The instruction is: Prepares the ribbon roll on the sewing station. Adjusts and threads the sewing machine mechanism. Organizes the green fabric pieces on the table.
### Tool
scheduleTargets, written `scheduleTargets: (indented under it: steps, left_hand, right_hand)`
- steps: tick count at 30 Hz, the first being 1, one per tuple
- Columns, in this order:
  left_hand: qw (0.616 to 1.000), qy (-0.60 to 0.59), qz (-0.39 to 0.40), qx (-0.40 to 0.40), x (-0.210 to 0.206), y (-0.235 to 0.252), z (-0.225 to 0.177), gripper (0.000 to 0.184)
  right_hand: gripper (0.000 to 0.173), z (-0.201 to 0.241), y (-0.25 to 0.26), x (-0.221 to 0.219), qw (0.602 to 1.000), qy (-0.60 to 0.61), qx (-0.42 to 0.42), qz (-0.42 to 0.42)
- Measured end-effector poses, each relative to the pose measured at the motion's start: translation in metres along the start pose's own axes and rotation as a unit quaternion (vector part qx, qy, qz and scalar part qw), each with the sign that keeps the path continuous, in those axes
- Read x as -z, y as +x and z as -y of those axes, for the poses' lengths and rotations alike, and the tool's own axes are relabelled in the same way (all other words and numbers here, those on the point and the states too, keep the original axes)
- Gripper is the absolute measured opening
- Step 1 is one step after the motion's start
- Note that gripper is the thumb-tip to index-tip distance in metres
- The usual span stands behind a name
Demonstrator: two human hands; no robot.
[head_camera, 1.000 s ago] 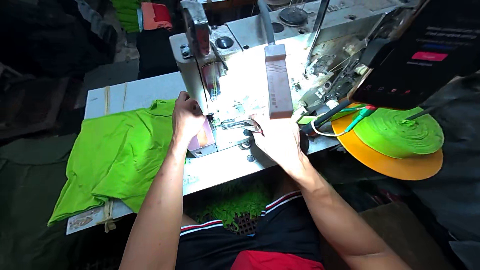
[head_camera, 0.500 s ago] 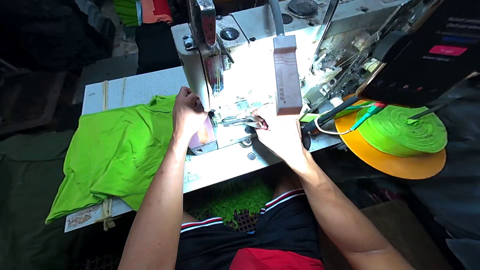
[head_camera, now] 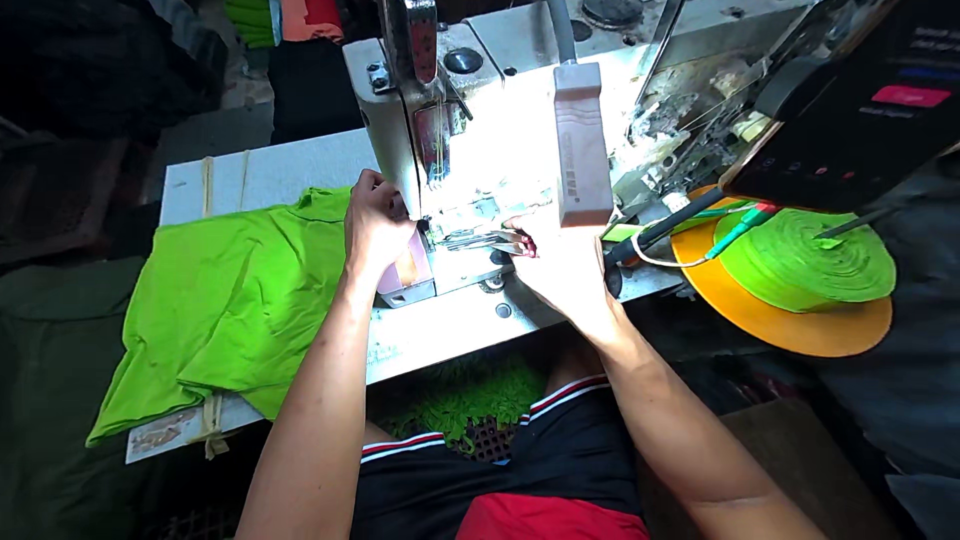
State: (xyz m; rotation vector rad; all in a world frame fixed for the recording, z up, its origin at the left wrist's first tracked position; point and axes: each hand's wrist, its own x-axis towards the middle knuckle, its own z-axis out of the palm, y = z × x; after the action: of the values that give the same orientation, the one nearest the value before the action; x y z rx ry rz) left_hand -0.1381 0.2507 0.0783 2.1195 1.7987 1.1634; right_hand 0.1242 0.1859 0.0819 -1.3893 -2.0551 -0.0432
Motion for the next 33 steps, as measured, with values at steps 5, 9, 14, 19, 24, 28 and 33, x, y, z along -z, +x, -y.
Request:
scheduleTargets:
  steps: [5,9,14,19,24,28,33]
  left_hand:
    - [1.000,0.001,-0.002,-0.003,-0.0002,0.0000,0.0005,0.028]
    - [1.000,0.001,-0.003,-0.005,-0.0009,-0.0002,0.0014,0.027]
    - [1.000,0.000,-0.003,-0.006,0.0004,-0.0004,0.0004,0.026]
    - [1.000,0.001,-0.005,-0.005,-0.0009,-0.0002,0.0021,0.026]
    - [1.000,0.005,-0.001,0.001,0.0007,-0.0001,-0.0003,0.029]
    - [1.000,-0.007,-0.001,0.002,-0.0002,0.0001,0.0013,0.029]
    - [1.000,-0.004,-0.005,-0.002,-0.0008,0.0001,0.0016,0.030]
  right_hand:
    - [0.018,0.0029,0.0026,0.0013,1.000,0.011,-0.010,-0.009]
    - [0.028,0.0009,0.0008,0.0002,1.000,0.005,-0.004,-0.007]
    - [0.017,0.0013,0.0023,-0.0007,1.000,0.016,-0.007,-0.016]
    - [0.027,0.0005,0.0017,-0.0005,1.000,0.018,-0.008,-0.011]
    - [0.017,0.0000,0.0017,-0.0029,1.000,0.012,-0.003,-0.021]
    - [0.020,-0.0003,0.0011,-0.0016,1.000,0.023,-0.007,-0.012]
    - [0.022,0.0011,0.0009,-0.0006,1.000,0.024,-0.010,-0.014]
